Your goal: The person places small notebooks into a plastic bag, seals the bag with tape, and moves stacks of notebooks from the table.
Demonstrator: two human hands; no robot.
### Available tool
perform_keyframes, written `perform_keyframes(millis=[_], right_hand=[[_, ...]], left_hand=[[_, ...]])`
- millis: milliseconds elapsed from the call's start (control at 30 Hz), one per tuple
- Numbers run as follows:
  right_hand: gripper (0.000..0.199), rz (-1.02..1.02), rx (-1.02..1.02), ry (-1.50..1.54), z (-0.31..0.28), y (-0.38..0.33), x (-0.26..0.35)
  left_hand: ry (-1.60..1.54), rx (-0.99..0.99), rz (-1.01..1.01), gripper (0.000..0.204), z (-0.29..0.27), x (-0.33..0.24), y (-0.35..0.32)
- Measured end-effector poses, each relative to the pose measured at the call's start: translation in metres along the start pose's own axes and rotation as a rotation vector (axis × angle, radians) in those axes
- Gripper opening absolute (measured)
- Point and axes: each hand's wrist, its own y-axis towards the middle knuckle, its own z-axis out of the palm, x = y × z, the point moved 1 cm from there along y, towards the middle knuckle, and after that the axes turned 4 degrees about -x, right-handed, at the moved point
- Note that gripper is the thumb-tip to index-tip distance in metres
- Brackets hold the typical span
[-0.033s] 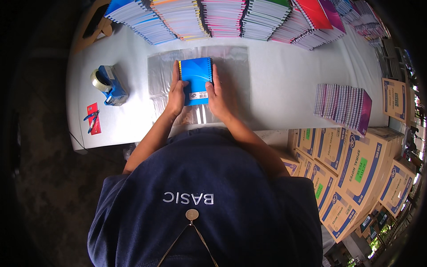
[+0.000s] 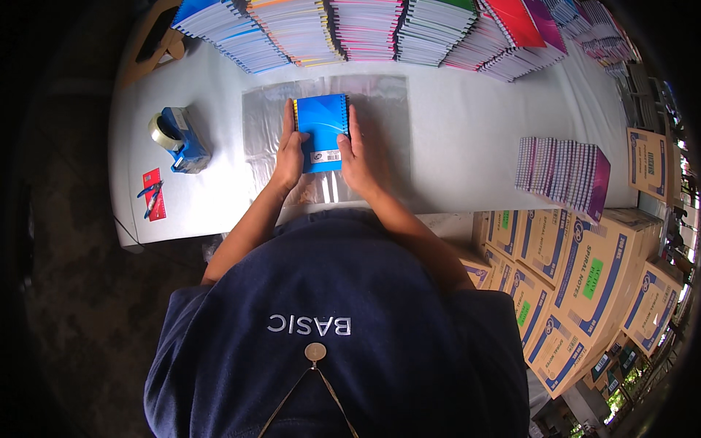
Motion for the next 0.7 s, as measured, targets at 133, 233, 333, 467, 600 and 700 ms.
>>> perform_keyframes(millis=[133, 233, 333, 467, 600, 700], right_hand=[[0.052, -0.004, -0.034, -0.141, -0.007, 0.002, 0.0], [0.046, -0.08, -0.254, -0.924, -0.042, 0.002, 0.005], [0.042, -0.001, -0.453, -1.333, -0.069, -0.008, -0.001], [0.037, -0.151, -0.407, -1.302, -0.071, -0.015, -0.019], [0.033, -0.184, -0.436, -1.197, -0.067, -0.009, -0.014], [0.026, -0.287, -0.409, -1.313, -0.064, -0.009, -0.021]], left_hand=[[-0.012, 0.035, -0.009, 0.07, -0.003, 0.001, -0.001], [0.394, -0.228, 0.18, 0.064, -0.03, 0.025, -0.002], [1.126, -0.535, 0.274, 0.061, -0.052, 0.049, -0.012], [1.211, -0.426, 0.179, 0.056, -0.044, 0.043, -0.018], [1.141, -0.505, 0.232, 0.05, -0.045, 0.05, -0.013], [1.099, -0.514, 0.191, 0.05, -0.043, 0.055, -0.013]])
